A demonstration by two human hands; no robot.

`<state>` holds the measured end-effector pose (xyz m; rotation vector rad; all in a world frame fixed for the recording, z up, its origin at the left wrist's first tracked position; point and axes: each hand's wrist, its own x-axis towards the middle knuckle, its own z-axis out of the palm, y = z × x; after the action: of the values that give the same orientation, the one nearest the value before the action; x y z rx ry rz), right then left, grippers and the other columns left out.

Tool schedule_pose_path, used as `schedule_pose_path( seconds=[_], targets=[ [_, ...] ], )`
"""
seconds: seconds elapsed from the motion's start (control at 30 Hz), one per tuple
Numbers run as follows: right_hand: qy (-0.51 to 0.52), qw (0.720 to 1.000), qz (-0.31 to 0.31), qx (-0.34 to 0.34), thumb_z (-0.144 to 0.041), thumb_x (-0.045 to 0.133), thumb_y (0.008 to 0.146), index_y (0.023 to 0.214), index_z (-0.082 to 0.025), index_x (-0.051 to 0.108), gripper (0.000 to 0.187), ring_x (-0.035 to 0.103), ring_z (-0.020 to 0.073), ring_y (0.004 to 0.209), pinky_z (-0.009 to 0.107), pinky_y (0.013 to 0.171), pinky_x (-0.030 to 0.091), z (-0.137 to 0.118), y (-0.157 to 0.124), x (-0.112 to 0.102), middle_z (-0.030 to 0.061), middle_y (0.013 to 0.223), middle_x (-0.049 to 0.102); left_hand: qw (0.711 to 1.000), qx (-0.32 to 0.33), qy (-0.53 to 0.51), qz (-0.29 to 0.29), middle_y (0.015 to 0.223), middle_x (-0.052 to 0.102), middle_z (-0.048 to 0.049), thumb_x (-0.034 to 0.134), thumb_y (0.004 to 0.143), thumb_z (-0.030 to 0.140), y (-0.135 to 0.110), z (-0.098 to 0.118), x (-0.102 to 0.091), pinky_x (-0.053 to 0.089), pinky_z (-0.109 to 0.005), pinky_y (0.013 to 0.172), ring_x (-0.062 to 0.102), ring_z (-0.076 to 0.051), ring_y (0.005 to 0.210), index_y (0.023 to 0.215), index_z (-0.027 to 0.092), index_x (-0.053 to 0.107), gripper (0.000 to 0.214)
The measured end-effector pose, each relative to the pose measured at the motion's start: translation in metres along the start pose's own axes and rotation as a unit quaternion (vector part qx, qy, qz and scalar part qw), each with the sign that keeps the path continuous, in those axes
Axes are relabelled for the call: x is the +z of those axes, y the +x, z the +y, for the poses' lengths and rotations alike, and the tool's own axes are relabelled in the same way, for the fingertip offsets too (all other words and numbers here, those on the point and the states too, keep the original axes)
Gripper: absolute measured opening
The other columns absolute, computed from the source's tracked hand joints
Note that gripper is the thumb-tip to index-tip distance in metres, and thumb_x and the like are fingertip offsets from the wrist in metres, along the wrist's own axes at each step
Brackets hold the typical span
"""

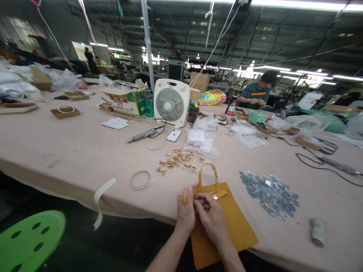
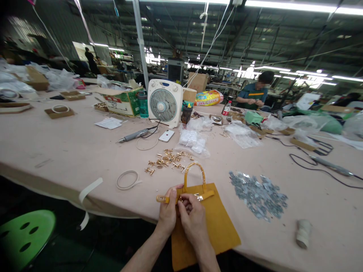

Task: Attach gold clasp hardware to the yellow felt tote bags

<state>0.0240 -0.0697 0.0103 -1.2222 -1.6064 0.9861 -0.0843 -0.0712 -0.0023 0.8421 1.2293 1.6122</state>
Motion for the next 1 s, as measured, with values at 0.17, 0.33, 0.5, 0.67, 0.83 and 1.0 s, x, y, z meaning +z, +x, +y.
schedule_pose_path(
  seconds=[0.17,0.33,0.5,0.67,0.83,1.0],
  targets=[
    [0.128,0.990,0.005,0.049,-0.050,0.074,0.090,0.108,-0.019,0.069,0.037,0.064,0.0168,0.054,0.027,0.050,0.055,0.002,-0.003,0.003,0.0000,0.068,0.066,1.000,0.007,0.014,0.005,0.115,0.077,-0.0107,0.047,0.101,0.064,-0.001,0.003,0.000,0.053,-0.037,0.097,0.069,-0.027,0.107,0.117,0.021,0.074,0.053],
    [0.094,0.994,0.056,0.032,-0.058,0.074,0.087,0.103,-0.018,0.078,0.043,0.065,0.0185,0.054,0.030,0.050,0.057,0.010,-0.009,0.008,0.0060,0.074,0.071,1.000,-0.010,-0.005,-0.004,0.111,0.077,-0.0113,0.044,0.101,0.065,-0.009,0.012,-0.001,0.056,-0.034,0.085,0.071,-0.026,0.094,0.118,0.022,0.073,0.055],
    [-0.034,0.992,0.097,-0.067,-0.058,0.072,0.088,0.096,-0.024,0.083,0.036,0.074,0.0261,0.079,0.037,0.071,0.063,0.021,-0.005,0.015,0.0096,0.090,0.077,1.000,0.018,0.006,-0.004,0.113,0.077,-0.0129,0.042,0.103,0.063,-0.016,0.021,-0.002,0.053,-0.035,0.096,0.070,-0.028,0.105,0.117,0.021,0.074,0.055],
    [-0.098,0.980,0.125,-0.118,-0.054,0.070,0.091,0.102,-0.026,0.082,0.032,0.075,0.0284,0.090,0.041,0.083,0.062,0.033,-0.005,0.021,0.0096,0.100,0.079,0.998,-0.014,-0.056,0.013,0.113,0.076,-0.0141,0.051,0.098,0.066,-0.015,0.019,0.001,0.053,-0.038,0.099,0.069,-0.029,0.107,0.114,0.021,0.075,0.054],
    [-0.030,0.992,0.100,-0.069,-0.055,0.065,0.094,0.120,-0.022,0.076,0.044,0.071,0.0230,0.072,0.034,0.064,0.061,0.024,-0.001,0.015,0.0095,0.100,0.077,0.937,-0.165,-0.301,0.061,0.116,0.076,-0.0129,0.077,0.083,0.055,0.003,0.023,0.000,0.055,-0.039,0.101,0.071,-0.030,0.111,0.103,0.018,0.074,0.042],
    [0.013,0.994,0.087,-0.063,-0.058,0.065,0.092,0.110,-0.022,0.078,0.042,0.073,0.0252,0.083,0.035,0.076,0.062,-0.016,0.030,0.026,0.0093,0.098,0.078,0.861,-0.237,-0.449,-0.019,0.109,0.077,-0.0122,0.081,0.081,0.043,0.017,0.025,-0.016,0.053,-0.039,0.106,0.071,-0.030,0.116,0.099,0.015,0.074,0.033]
  ],
)
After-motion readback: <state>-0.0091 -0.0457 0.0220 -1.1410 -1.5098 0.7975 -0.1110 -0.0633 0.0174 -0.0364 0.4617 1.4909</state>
